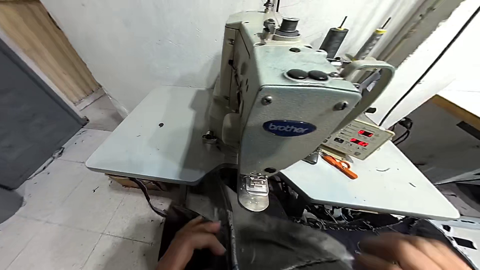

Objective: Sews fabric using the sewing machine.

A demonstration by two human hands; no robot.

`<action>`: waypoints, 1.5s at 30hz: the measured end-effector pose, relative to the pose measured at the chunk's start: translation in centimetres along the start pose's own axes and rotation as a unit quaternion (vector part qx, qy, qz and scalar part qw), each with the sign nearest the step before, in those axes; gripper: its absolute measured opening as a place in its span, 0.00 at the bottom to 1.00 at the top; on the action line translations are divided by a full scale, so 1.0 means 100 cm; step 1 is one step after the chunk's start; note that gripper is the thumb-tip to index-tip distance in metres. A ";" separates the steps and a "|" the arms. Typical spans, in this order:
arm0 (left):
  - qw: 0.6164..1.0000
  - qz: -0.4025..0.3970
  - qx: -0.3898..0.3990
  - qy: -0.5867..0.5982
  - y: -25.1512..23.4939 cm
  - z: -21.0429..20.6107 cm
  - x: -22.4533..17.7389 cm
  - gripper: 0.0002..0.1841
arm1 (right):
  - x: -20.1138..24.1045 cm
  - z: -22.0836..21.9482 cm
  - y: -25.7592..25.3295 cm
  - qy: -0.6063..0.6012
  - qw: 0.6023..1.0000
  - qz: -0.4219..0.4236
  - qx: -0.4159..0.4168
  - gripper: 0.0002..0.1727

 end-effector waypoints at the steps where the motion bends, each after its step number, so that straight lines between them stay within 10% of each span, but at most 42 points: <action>1: 1.000 -0.004 -0.004 0.028 -0.004 -0.001 0.001 0.09 | -0.011 -0.011 0.001 -0.015 0.999 -0.033 -0.032 0.24; 7: 0.968 0.236 -0.081 0.032 -0.029 0.004 0.048 0.13 | -0.077 -0.095 0.007 -0.484 0.863 -0.120 -0.085 0.11; 11: 0.852 0.468 -0.089 0.216 -0.033 -0.051 0.134 0.18 | -0.139 -0.133 -0.027 -0.464 0.820 -0.318 -0.103 0.16; 18: 0.917 0.376 -0.096 0.097 -0.096 -0.041 0.191 0.11 | -0.201 -0.110 -0.090 -0.127 0.932 -0.248 -0.233 0.18; 45: 0.906 0.336 -0.120 0.229 -0.103 -0.042 0.159 0.11 | -0.174 -0.106 -0.072 -0.163 0.937 -0.201 -0.236 0.27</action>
Point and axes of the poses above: each hand's wrist, its own y-axis away from the middle knuckle, its own z-axis out of the back of the hand, x = y × z, the point moved 7 cm from there along -y, towards the middle knuckle, and after that the axes turned 3 degrees about -y, right-handed, at the moved point
